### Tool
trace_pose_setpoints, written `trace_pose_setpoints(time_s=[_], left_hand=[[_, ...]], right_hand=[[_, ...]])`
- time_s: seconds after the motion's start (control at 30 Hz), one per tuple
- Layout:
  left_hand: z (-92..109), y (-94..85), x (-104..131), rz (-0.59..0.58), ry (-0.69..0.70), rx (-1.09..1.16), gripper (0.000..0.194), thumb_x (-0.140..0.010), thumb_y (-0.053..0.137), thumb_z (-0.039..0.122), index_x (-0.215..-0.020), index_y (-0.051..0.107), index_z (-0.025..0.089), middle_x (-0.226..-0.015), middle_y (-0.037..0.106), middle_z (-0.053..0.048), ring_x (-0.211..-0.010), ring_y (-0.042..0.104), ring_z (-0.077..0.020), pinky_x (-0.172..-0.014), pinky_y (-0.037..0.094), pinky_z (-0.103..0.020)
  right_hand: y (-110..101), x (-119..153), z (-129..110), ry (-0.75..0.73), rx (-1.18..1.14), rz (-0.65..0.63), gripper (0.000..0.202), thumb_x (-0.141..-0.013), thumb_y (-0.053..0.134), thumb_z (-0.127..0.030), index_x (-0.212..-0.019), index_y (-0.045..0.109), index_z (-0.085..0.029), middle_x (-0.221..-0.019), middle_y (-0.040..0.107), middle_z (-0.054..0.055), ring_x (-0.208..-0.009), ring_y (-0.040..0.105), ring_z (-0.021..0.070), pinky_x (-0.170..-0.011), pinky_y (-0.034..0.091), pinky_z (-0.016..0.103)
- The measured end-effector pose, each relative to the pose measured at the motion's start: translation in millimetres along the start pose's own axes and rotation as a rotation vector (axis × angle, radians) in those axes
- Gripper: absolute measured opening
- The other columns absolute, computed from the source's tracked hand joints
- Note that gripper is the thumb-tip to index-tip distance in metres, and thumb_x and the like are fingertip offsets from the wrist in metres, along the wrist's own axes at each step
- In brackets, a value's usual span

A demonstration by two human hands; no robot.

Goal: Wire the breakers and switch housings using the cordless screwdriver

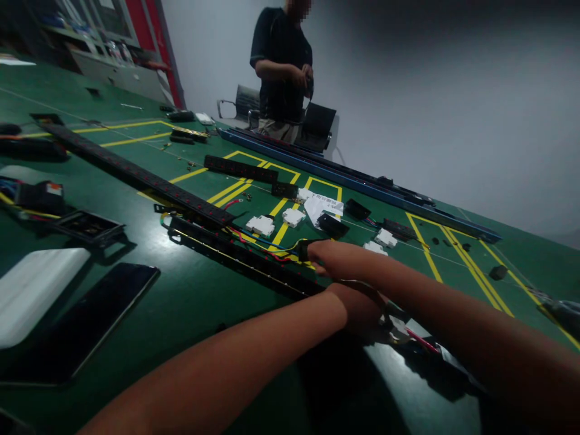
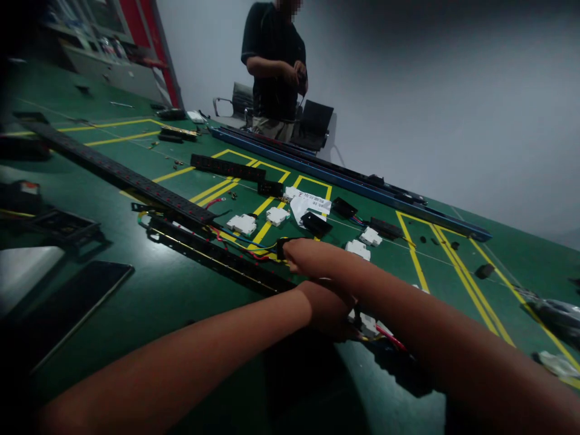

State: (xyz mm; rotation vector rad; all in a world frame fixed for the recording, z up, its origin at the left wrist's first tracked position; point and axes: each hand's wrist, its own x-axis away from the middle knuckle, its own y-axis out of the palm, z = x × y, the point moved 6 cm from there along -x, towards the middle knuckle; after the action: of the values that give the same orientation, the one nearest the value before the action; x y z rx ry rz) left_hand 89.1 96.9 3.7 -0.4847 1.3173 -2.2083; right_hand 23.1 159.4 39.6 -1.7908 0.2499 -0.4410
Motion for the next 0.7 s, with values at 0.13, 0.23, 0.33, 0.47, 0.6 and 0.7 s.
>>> trace_pose_setpoints(time_s=[0.13,0.23,0.33,0.47,0.6,0.7], left_hand=[[-10.2,-2.6,-2.8,-0.02,-0.101,0.024,0.084,-0.091,0.057,0.07,-0.147,0.049,0.008,-0.151,0.054,-0.029,-0.122,0.067,-0.0412,-0.092,0.06,-0.052],[-8.0,-1.9,-0.5,-0.017,-0.067,-0.024,0.077,-0.092,0.057,0.068,-0.141,0.053,0.009,-0.148,0.056,-0.026,-0.119,0.068,-0.0367,-0.094,0.058,-0.046],[-5.3,-1.0,4.2,-0.027,-0.05,-0.043,0.064,-0.09,0.064,0.06,-0.134,0.058,0.013,-0.139,0.062,-0.021,-0.114,0.069,-0.0312,-0.088,0.057,-0.035],[-5.7,-2.7,0.4,-0.02,0.003,-0.042,0.053,-0.087,0.068,0.05,-0.126,0.063,0.014,-0.124,0.07,-0.017,-0.101,0.07,-0.0281,-0.08,0.053,-0.032],[-2.7,-1.7,-0.7,0.008,0.05,-0.086,0.053,-0.083,0.07,0.05,-0.121,0.066,0.013,-0.119,0.072,-0.016,-0.094,0.068,-0.0264,-0.075,0.049,-0.031],[0.8,1.0,2.4,0.027,0.064,-0.102,0.055,-0.082,0.07,0.051,-0.122,0.066,0.013,-0.119,0.071,-0.017,-0.094,0.067,-0.0257,-0.076,0.048,-0.03]], right_hand=[[-47.4,61.4,20.7,0.197,-0.123,0.291,0.006,-0.091,0.064,-0.024,-0.095,0.066,-0.021,-0.077,0.069,0.002,-0.062,0.06,0.0149,-0.056,0.043,0.028],[-55.2,141.5,26.0,0.398,-0.308,0.499,0.02,-0.092,0.068,-0.042,-0.096,0.068,-0.022,-0.075,0.07,0.003,-0.063,0.063,0.0163,-0.057,0.047,0.029],[-27.5,219.4,4.4,0.589,-0.444,0.611,0.029,-0.09,0.072,-0.05,-0.096,0.071,-0.022,-0.082,0.074,0.005,-0.067,0.068,0.0177,-0.063,0.054,0.031],[36.0,280.3,-34.8,0.838,-0.62,0.788,0.034,-0.087,0.074,-0.052,-0.099,0.072,-0.019,-0.085,0.075,0.005,-0.065,0.07,0.0179,-0.062,0.06,0.032],[88.4,292.2,-49.8,0.927,-0.669,0.959,0.036,-0.087,0.075,-0.051,-0.099,0.072,-0.018,-0.087,0.074,0.006,-0.071,0.073,0.0196,-0.067,0.065,0.036],[103.6,283.9,-44.6,0.919,-0.608,0.978,0.034,-0.09,0.072,-0.051,-0.1,0.071,-0.018,-0.084,0.074,0.005,-0.075,0.074,0.0206,-0.074,0.065,0.037]])
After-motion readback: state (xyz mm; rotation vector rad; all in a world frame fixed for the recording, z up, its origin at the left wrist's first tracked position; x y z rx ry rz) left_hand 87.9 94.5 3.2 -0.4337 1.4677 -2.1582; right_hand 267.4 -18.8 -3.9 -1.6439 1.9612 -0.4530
